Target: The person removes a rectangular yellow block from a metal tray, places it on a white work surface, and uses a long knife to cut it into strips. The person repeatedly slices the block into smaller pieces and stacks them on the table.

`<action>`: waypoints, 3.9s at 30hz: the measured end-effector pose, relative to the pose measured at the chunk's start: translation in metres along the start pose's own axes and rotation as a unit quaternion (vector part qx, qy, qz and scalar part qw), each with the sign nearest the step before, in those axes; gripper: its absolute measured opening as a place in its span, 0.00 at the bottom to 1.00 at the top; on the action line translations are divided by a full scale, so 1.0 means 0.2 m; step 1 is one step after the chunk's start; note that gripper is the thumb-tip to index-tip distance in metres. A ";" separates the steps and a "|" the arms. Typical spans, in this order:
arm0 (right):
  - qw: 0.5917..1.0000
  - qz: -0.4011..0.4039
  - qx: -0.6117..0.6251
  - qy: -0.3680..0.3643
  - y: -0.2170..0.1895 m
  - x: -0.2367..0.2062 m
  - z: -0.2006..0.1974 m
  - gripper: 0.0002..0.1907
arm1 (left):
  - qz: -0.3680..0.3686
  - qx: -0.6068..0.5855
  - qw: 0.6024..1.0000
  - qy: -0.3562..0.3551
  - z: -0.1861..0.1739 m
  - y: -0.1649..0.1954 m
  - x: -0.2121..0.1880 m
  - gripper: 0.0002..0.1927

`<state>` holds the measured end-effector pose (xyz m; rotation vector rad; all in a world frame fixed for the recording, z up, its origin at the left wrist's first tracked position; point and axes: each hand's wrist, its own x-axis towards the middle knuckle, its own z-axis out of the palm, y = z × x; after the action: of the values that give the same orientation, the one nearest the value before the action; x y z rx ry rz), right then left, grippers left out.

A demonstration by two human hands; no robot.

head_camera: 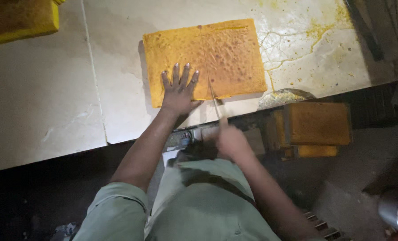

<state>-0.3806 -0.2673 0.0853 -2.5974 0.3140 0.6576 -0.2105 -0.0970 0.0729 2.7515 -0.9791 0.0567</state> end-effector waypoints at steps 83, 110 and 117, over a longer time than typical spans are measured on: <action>0.985 -0.027 0.018 0.170 0.18 1.13 -0.69 0.40 | -0.062 -0.127 0.988 -0.057 -0.11 -0.24 0.04 0.61; 0.990 -0.073 -0.012 0.123 0.20 0.65 -0.68 0.29 | 0.076 -0.015 0.988 0.132 0.13 0.39 0.35 0.58; 0.999 0.043 -0.030 0.001 0.52 0.06 -0.23 0.30 | 0.036 0.001 0.999 -0.015 0.06 0.44 0.35 0.62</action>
<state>-0.3849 -0.3823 0.0785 -2.6540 0.4138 0.7035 -0.2121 -0.2099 0.0855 2.7257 -1.0858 0.0281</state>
